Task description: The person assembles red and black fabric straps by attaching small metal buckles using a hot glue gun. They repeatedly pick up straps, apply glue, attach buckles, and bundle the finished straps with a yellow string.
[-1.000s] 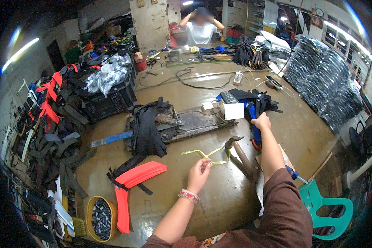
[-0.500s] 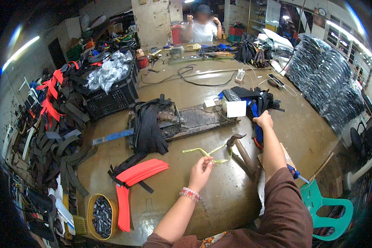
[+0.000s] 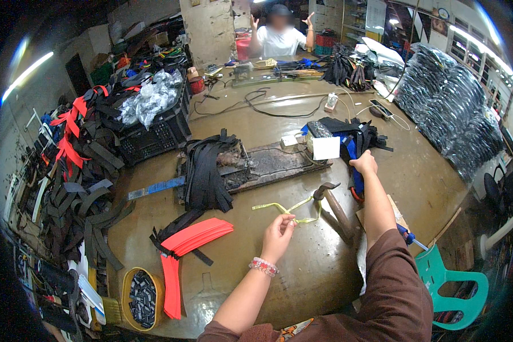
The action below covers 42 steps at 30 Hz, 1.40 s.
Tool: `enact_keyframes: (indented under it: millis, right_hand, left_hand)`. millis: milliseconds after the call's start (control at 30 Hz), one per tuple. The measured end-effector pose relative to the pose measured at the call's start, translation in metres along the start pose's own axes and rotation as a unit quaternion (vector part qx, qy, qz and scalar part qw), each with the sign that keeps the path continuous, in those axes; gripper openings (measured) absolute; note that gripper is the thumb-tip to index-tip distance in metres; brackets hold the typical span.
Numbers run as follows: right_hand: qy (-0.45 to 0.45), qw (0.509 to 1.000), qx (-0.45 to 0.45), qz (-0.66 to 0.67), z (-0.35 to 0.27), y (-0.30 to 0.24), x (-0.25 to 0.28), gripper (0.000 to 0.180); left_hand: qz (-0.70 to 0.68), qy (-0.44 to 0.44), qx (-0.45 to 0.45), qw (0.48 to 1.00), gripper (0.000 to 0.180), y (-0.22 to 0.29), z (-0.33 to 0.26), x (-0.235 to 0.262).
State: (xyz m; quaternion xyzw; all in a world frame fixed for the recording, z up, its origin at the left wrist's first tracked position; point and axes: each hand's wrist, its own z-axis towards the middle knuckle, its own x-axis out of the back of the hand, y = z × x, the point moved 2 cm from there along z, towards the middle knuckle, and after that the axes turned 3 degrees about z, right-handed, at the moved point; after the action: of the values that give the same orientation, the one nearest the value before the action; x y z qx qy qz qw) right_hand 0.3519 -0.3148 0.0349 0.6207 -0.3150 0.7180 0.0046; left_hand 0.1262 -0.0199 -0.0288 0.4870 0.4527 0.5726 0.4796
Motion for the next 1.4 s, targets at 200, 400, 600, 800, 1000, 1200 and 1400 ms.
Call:
enact_keyframes:
  millis: [200, 400, 600, 800, 1000, 1200, 1400]
  right_hand:
    - [-0.006, 1.0, -0.011, 0.004, -0.002, -0.001, 0.0, 0.074]
    - [-0.008, 1.0, -0.014, 0.003, 0.0, -0.002, 0.001, 0.074]
    - [-0.02, 1.0, -0.016, 0.004, 0.005, -0.001, 0.002, 0.076]
    - [0.001, 0.997, 0.048, 0.059, 0.048, -0.019, 0.073, 0.073]
    - [0.091, 0.97, 0.204, -0.099, 0.024, -0.055, 0.231, 0.067]
    - [0.085, 0.92, 0.258, -0.282, -0.109, -0.067, 0.359, 0.066]
    - [-0.028, 0.862, 0.378, -0.336, -0.223, -0.076, 0.358, 0.065]
  left_hand:
    - [-0.009, -0.003, 0.015, 1.0, 0.019, 0.0, 0.0, 0.0]
    - [0.006, 0.002, 0.0, 1.0, 0.019, 0.001, 0.0, 0.001]
    - [0.014, 0.004, -0.001, 1.0, 0.018, 0.003, 0.0, 0.0]
    - [0.016, 0.0, 0.001, 1.0, 0.018, 0.005, -0.001, 0.002]
    - [-0.012, -0.006, -0.017, 1.0, 0.019, -0.008, 0.004, 0.007]
    - [-0.038, 0.024, -0.039, 0.998, 0.023, 0.001, 0.009, 0.013]
    - [-0.119, -0.09, -0.17, 0.974, 0.056, 0.094, -0.009, 0.006]
